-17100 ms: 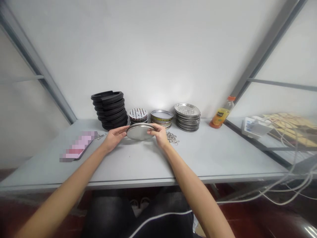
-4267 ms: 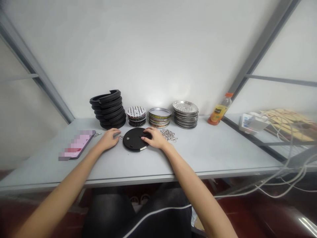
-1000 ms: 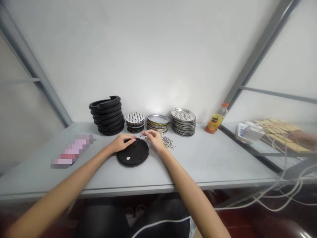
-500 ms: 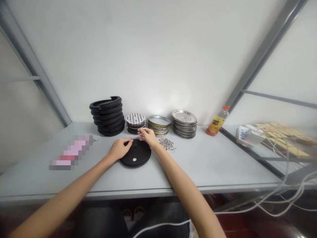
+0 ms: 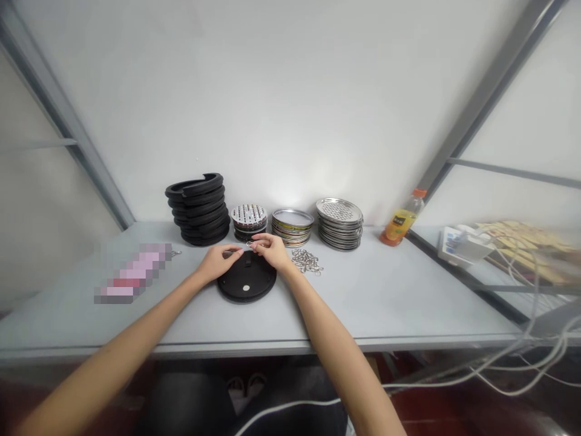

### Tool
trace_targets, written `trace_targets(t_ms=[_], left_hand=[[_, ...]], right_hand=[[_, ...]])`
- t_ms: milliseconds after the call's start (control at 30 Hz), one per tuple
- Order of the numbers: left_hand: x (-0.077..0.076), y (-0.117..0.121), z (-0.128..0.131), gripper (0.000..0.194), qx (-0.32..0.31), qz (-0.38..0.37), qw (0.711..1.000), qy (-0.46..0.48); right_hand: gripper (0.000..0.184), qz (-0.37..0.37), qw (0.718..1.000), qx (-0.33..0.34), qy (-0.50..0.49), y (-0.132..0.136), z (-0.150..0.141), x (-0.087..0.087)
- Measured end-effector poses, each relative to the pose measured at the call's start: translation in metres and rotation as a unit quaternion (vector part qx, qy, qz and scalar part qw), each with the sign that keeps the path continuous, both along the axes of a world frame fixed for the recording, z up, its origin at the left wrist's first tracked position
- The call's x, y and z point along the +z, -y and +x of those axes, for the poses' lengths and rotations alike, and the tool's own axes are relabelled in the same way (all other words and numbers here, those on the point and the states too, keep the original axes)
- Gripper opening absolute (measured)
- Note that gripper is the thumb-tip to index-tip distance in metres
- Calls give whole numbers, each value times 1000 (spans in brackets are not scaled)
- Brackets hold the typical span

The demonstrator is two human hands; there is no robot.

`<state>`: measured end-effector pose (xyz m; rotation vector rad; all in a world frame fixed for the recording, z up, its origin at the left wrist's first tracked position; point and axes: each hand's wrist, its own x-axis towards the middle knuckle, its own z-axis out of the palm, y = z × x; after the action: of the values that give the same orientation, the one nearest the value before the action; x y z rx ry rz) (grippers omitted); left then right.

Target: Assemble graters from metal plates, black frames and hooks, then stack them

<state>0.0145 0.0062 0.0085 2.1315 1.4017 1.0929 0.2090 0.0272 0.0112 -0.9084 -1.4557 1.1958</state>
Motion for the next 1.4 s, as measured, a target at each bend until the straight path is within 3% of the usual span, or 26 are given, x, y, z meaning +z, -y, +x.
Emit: trace_targets(t_ms=[267, 467, 600, 733, 900, 1233, 1400], left_hand=[[-5, 0, 1, 33, -43, 7, 999, 9], [-4, -6, -1, 30, -65, 0, 998, 20], [-1, -15, 2, 27, -70, 2, 998, -2], [-1, -23, 9, 28, -31, -8, 999, -26], [-6, -18, 13, 27, -24, 17, 999, -21], [-5, -9, 11, 20, -17, 51, 998, -38], [-8, -11, 11, 14, -19, 51, 999, -6]], right_hand=[[25, 58, 995, -63, 52, -6, 2, -12], [15, 97, 986, -67, 115, -8, 2, -15], [16, 112, 982, -58, 138, -8, 0, -17], [17, 105, 985, -36, 129, -6, -4, -18], [27, 94, 981, -45, 162, -1, -6, -15], [22, 191, 942, -87, 260, 2, -4, -14], [26, 245, 925, -66, 284, 3, -2, -9]])
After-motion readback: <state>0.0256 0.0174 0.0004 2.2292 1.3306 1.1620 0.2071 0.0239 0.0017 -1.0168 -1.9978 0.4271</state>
